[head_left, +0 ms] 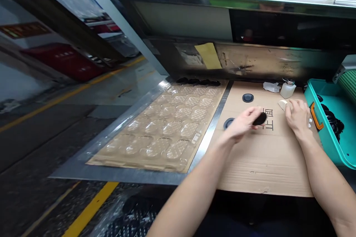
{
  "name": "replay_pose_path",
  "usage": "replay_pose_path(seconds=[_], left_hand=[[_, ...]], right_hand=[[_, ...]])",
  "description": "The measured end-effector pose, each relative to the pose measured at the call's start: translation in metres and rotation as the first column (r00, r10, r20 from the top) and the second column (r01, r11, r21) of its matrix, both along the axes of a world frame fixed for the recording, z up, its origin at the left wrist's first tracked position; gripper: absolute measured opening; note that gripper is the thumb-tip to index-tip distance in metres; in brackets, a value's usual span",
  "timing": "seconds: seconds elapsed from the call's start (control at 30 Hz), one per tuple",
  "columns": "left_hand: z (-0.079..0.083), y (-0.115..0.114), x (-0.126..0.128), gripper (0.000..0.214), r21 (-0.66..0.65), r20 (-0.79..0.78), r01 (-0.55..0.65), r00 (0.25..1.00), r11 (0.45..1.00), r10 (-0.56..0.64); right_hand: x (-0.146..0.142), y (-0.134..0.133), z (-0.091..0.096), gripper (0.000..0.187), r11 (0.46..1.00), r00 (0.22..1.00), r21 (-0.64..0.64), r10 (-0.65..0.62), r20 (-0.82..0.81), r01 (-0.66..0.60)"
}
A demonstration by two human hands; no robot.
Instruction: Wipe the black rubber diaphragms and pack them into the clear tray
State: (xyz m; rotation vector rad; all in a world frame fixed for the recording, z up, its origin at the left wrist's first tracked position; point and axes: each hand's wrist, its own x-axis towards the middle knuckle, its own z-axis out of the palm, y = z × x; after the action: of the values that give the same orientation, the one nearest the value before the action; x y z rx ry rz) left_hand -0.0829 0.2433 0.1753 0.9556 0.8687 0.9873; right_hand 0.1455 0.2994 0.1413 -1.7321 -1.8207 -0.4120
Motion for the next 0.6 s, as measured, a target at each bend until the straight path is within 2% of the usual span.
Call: replay_pose_path(seconds=[0.07,0.13,0.2,0.27,0.33,0.37,0.43,0.5,0.57,0.6], left_hand=[[0.005,-0.006,-0.033,0.048,0.102,-0.205,-0.081,0.974,0.992,0.100],[0.005,-0.006,-0.066,0.049,0.181,-0.413,-0.156,0.884,0.971,0.219],[0.002,-0.002,-0.091,0.045,0.230,-0.639,-0.170,0.717,0.958,0.280],[-0.003,0.003,-0.105,0.042,0.230,-0.833,-0.111,0.491,0.967,0.255],[-0.008,0.010,-0.108,0.043,0.212,-0.937,-0.009,0.280,0.977,0.206],[-0.010,0.014,-0.107,0.045,0.205,-0.960,0.050,0.206,0.978,0.191],[-0.013,0.020,-0.103,0.049,0.180,-0.980,0.160,0.109,0.971,0.164],[-0.014,0.024,-0.098,0.054,0.130,-0.991,0.231,0.056,0.964,0.120],[-0.013,0.023,-0.095,0.058,0.085,-0.996,0.255,0.028,0.963,0.081],[-0.012,0.023,-0.095,0.060,0.084,-0.996,0.255,0.019,0.963,0.082]], right_hand=[[-0.008,-0.003,-0.002,0.034,0.998,0.998,-0.020,0.061,-0.008,-0.061],[-0.012,-0.005,-0.005,0.030,0.995,0.995,-0.038,0.093,-0.024,-0.094],[-0.013,-0.005,-0.005,0.028,0.993,0.992,-0.036,0.110,-0.061,-0.112],[-0.014,-0.005,0.000,0.026,0.992,0.985,-0.023,0.117,-0.123,-0.121],[-0.016,-0.010,0.014,0.026,0.991,0.970,0.005,0.134,-0.202,-0.136],[-0.018,-0.018,0.022,0.027,0.988,0.958,0.031,0.155,-0.241,-0.152],[-0.018,-0.044,0.040,0.027,0.971,0.927,0.104,0.237,-0.291,-0.215],[-0.012,-0.089,0.051,0.026,0.938,0.895,0.187,0.338,-0.290,-0.293],[0.001,-0.146,0.049,0.024,0.914,0.886,0.254,0.381,-0.266,-0.317],[0.009,-0.177,0.042,0.025,0.917,0.893,0.270,0.364,-0.265,-0.294]])
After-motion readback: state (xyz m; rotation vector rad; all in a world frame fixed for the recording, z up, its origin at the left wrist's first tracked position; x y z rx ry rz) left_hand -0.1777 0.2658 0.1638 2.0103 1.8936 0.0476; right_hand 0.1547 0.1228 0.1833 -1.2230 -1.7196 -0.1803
